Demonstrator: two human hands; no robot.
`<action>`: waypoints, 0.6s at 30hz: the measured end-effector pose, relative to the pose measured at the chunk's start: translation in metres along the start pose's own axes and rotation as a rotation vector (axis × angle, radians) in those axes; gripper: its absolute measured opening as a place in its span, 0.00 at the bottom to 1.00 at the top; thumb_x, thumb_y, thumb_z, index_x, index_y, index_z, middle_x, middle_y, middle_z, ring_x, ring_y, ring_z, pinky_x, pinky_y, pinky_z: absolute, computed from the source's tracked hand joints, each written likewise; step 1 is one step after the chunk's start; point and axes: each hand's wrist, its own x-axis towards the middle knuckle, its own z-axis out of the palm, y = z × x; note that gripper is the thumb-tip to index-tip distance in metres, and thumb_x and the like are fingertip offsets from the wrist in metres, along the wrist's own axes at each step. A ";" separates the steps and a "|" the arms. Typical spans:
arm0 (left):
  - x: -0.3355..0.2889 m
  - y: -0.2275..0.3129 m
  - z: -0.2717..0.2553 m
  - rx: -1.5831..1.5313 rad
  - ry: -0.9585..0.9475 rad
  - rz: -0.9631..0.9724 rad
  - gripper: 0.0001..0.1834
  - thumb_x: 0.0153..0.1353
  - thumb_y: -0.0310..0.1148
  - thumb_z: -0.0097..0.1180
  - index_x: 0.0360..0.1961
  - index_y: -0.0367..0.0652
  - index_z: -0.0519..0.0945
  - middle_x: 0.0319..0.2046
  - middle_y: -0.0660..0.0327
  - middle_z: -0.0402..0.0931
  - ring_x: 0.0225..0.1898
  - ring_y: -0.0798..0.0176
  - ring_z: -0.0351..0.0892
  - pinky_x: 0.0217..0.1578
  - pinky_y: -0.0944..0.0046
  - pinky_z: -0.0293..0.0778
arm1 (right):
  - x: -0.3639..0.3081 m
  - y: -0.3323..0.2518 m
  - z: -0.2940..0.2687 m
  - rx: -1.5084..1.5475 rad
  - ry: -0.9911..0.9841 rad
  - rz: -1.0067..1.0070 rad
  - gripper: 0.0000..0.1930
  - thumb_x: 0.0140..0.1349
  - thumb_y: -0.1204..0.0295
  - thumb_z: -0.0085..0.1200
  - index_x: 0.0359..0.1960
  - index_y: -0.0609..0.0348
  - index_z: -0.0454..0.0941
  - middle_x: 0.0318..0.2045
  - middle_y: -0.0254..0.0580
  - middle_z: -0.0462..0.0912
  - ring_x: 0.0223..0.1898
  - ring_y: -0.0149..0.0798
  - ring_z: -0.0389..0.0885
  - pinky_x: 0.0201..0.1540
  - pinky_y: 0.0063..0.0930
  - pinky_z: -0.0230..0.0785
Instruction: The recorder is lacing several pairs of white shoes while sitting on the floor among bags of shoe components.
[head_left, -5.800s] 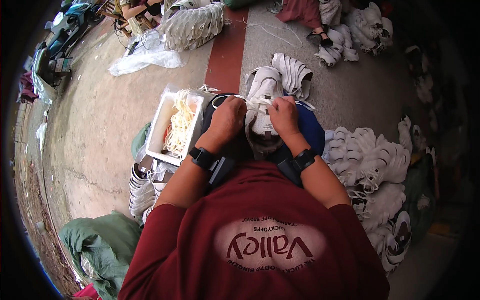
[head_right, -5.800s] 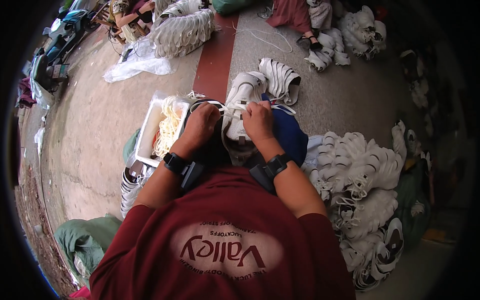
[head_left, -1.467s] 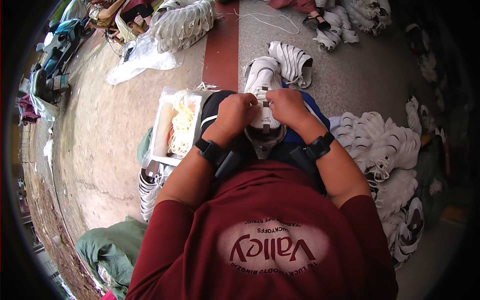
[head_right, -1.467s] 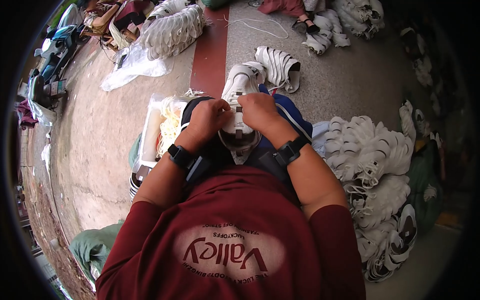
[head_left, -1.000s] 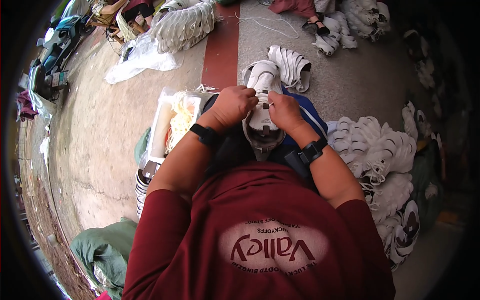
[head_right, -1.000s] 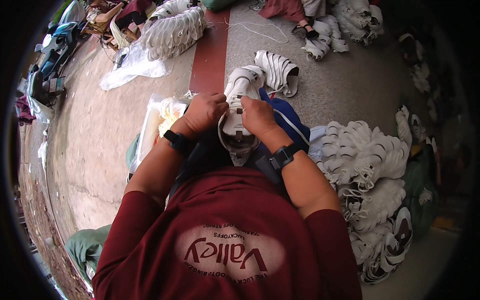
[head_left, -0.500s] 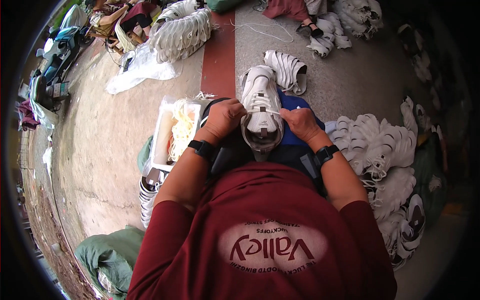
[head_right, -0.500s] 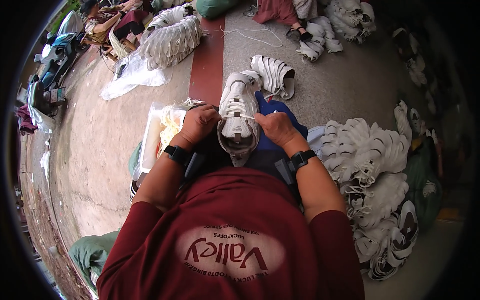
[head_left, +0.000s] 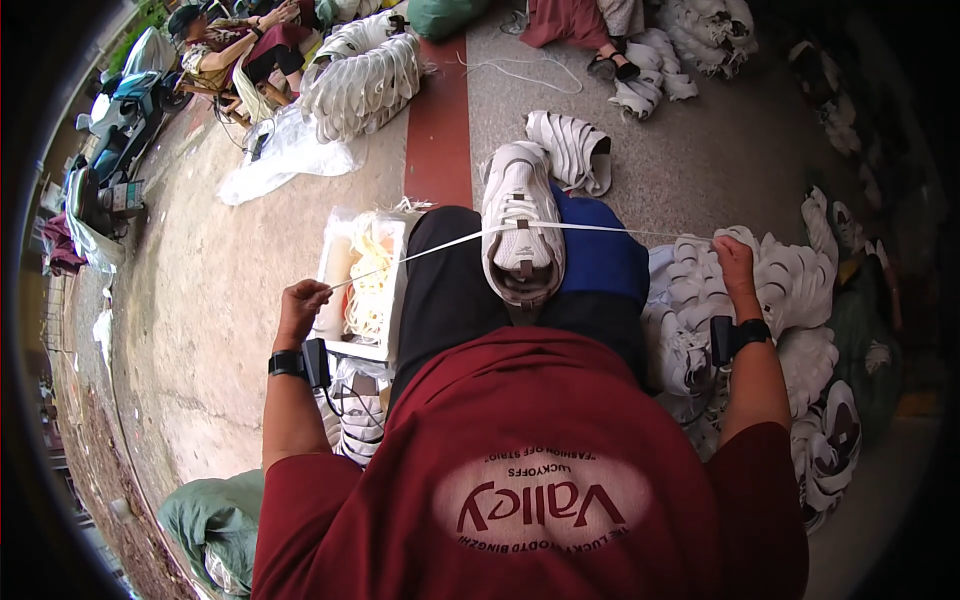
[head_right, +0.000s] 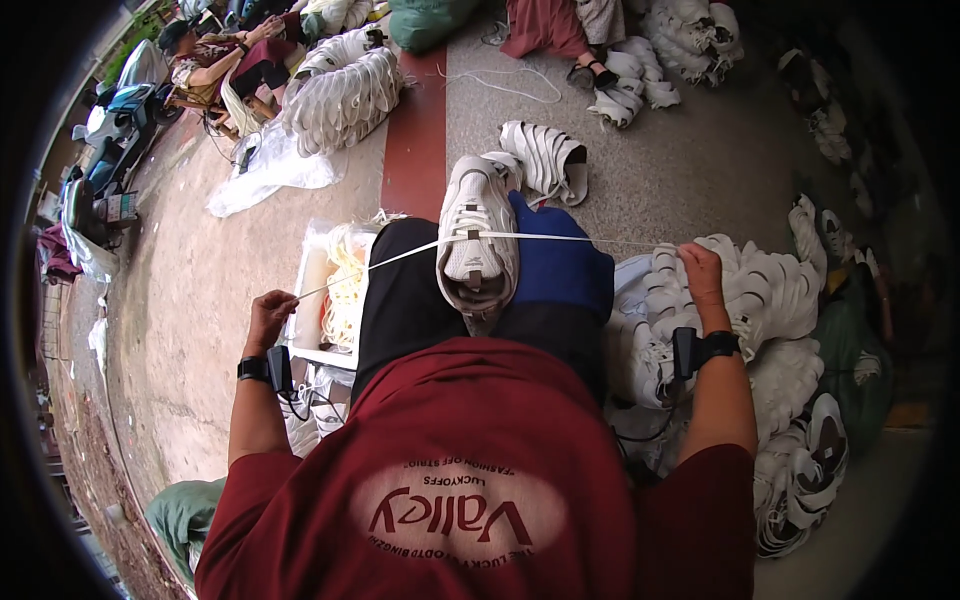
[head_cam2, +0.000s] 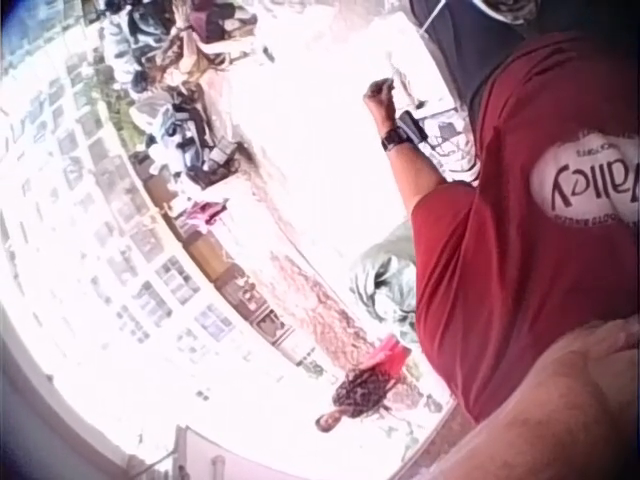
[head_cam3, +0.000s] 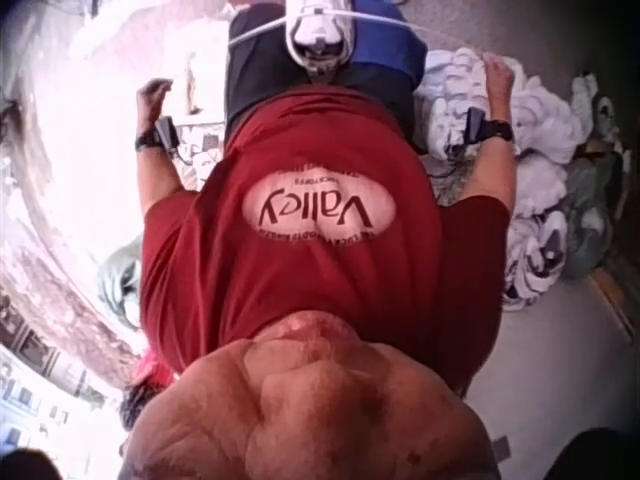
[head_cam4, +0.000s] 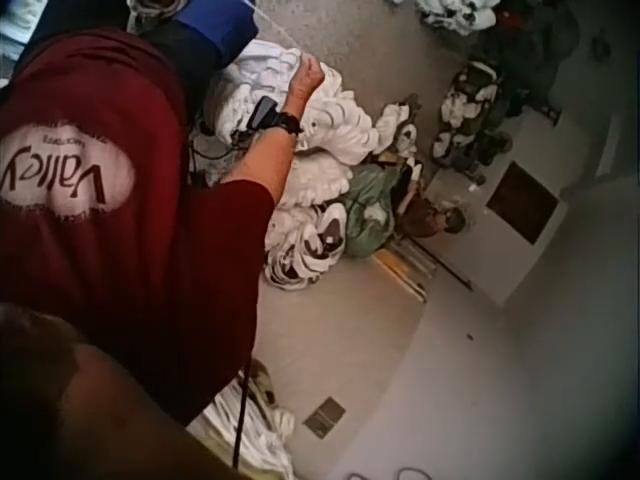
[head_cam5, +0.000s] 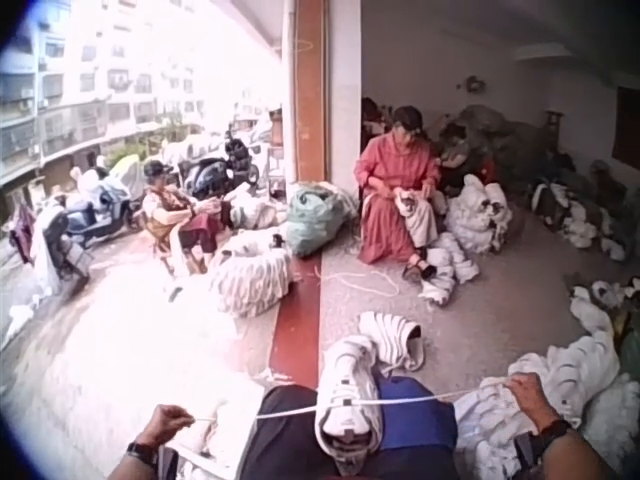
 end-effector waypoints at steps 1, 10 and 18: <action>-0.006 -0.010 -0.011 -0.028 0.013 -0.036 0.02 0.52 0.26 0.61 0.27 0.38 0.80 0.20 0.66 0.77 0.22 0.76 0.71 0.22 0.75 0.64 | -0.003 0.007 -0.012 -0.036 0.002 -0.001 0.07 0.56 0.74 0.51 0.29 0.66 0.77 0.21 0.39 0.78 0.25 0.28 0.75 0.32 0.22 0.67; -0.039 -0.072 -0.035 0.055 0.135 -0.329 0.03 0.51 0.26 0.62 0.25 0.37 0.80 0.18 0.64 0.76 0.16 0.75 0.69 0.17 0.74 0.63 | -0.043 0.062 -0.053 -0.170 0.015 0.060 0.07 0.52 0.75 0.52 0.27 0.67 0.78 0.18 0.37 0.76 0.22 0.27 0.71 0.28 0.23 0.65; -0.032 -0.090 0.003 0.178 0.221 -0.272 0.14 0.49 0.35 0.66 0.15 0.38 0.77 0.10 0.67 0.69 0.12 0.75 0.65 0.14 0.72 0.59 | -0.037 0.063 -0.034 -0.515 0.086 0.101 0.07 0.44 0.74 0.56 0.17 0.67 0.75 0.14 0.47 0.75 0.19 0.35 0.74 0.25 0.30 0.65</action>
